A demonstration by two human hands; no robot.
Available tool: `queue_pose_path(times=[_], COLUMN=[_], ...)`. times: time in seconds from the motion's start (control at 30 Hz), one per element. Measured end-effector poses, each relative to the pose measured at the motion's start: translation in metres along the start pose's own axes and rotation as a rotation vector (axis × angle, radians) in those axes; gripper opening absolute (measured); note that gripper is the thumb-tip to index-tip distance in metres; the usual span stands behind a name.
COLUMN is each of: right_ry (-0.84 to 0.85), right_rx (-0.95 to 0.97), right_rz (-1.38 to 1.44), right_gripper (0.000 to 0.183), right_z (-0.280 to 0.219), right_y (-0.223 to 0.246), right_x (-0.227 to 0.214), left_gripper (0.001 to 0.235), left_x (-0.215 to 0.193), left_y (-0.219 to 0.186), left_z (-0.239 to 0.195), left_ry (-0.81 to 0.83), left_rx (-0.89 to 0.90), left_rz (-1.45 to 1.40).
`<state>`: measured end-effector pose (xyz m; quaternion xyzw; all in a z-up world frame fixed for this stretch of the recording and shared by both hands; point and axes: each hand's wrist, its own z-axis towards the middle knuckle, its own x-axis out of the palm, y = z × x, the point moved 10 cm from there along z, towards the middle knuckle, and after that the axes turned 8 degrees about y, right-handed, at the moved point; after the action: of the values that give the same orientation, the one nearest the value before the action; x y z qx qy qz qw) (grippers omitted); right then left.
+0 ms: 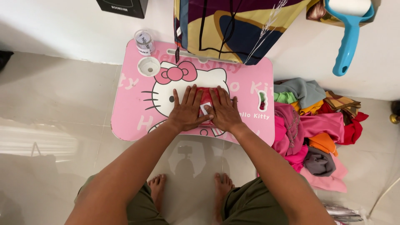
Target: The person picks up a piece of fabric from a pile on the floor, unfolds it, spreads it out on a small pink table, and uses a lint roller to clean both sides of the fabric before folding it.
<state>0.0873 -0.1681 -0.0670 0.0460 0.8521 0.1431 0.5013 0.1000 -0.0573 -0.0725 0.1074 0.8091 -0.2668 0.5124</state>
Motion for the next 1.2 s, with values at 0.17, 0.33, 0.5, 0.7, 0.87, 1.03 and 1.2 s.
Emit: queue_pose_path(times=[0.17, 0.33, 0.5, 0.7, 0.87, 1.03, 1.2], right_ry=[-0.003, 0.002, -0.2, -0.486, -0.378, -0.281, -0.218], right_rx=[0.007, 0.03, -0.032, 0.043, -0.074, -0.11, -0.048], right_rz=[-0.006, -0.02, 0.124, 0.28, 0.032, 0.04, -0.014], right_gripper=[0.072, 0.071, 0.063, 0.065, 0.057, 0.06, 0.064], right_z=[0.003, 0.002, -0.018, -0.004, -0.025, -0.012, -0.005], right_y=[-0.002, -0.002, 0.004, -0.062, -0.003, -0.001, -0.005], right_x=[0.001, 0.0, -0.03, -0.046, -0.046, 0.003, 0.012], left_gripper=[0.105, 0.104, 0.101, 0.097, 0.075, 0.069, 0.069], left_x=[0.0, -0.002, -0.037, -0.052, -0.028, -0.001, 0.01], left_y=[0.001, 0.003, 0.002, 0.014, -0.01, -0.009, -0.006], left_z=[0.002, 0.004, -0.015, -0.025, -0.018, -0.013, -0.007], left_ry=[-0.006, -0.014, -0.092, -0.2, -0.227, -0.29, -0.315], left_rx=[-0.008, -0.011, -0.042, -0.11, 0.056, 0.043, 0.038], left_rz=[-0.008, 0.007, -0.05, -0.164, 0.058, 0.168, 0.172])
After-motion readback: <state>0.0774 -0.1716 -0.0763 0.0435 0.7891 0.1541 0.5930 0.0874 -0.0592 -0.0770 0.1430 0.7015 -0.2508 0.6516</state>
